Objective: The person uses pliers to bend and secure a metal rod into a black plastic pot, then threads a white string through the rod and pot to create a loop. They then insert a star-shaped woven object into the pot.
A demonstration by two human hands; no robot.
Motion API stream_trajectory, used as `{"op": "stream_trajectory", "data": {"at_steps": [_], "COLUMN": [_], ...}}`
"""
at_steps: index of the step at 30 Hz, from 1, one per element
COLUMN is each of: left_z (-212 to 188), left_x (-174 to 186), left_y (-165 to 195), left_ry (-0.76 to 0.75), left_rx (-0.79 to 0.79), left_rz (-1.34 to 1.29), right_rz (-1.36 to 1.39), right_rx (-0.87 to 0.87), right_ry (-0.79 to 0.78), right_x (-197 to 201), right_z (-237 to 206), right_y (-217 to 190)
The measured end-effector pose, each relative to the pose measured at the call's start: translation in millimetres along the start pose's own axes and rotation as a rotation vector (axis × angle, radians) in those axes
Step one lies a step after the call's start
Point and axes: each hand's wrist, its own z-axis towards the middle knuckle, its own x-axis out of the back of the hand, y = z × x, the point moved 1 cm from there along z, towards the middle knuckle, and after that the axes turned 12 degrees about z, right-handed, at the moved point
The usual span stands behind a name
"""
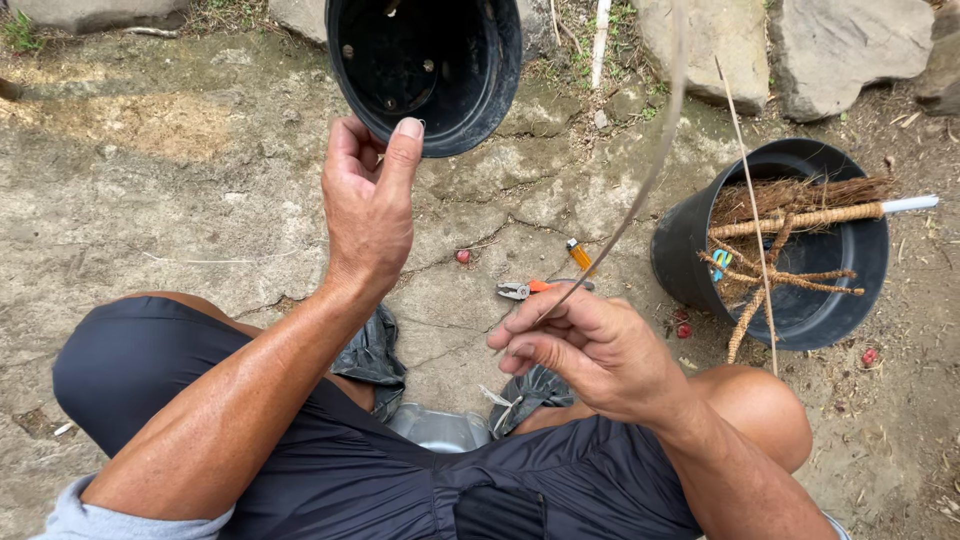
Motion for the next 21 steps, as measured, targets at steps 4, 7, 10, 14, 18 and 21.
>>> {"op": "stream_trajectory", "data": {"at_steps": [4,7,10,14,18,21], "left_z": [-0.6,-0.6,-0.5,-0.2,-1.3,-2.8], "left_x": [-2.3,-4.0,-4.6,-6.3,-6.3,-7.0], "left_y": [4.5,7.6,9.9,11.6,12.1,12.0], "left_ry": [-0.029,-0.036,-0.058,-0.063,-0.077,-0.101], "left_rx": [-0.019,-0.028,-0.038,-0.005,0.014,0.023], "left_rz": [-0.068,-0.115,-0.132,-0.142,-0.095,-0.073], "right_rz": [-0.102,-0.373,-0.462,-0.338,-0.423,-0.431], "right_rx": [0.088,0.298,0.387,0.338,0.436,0.417], "right_ry": [-0.011,-0.038,-0.061,-0.034,-0.033,-0.036], "right_x": [-1.5,-4.4,-7.3,-9.3,-6.7,-4.9], "right_z": [3.1,7.5,10.0,11.7,13.0,17.2], "right_y": [-8.5,-13.4,-13.9,-7.1,-1.6,0.6]}}
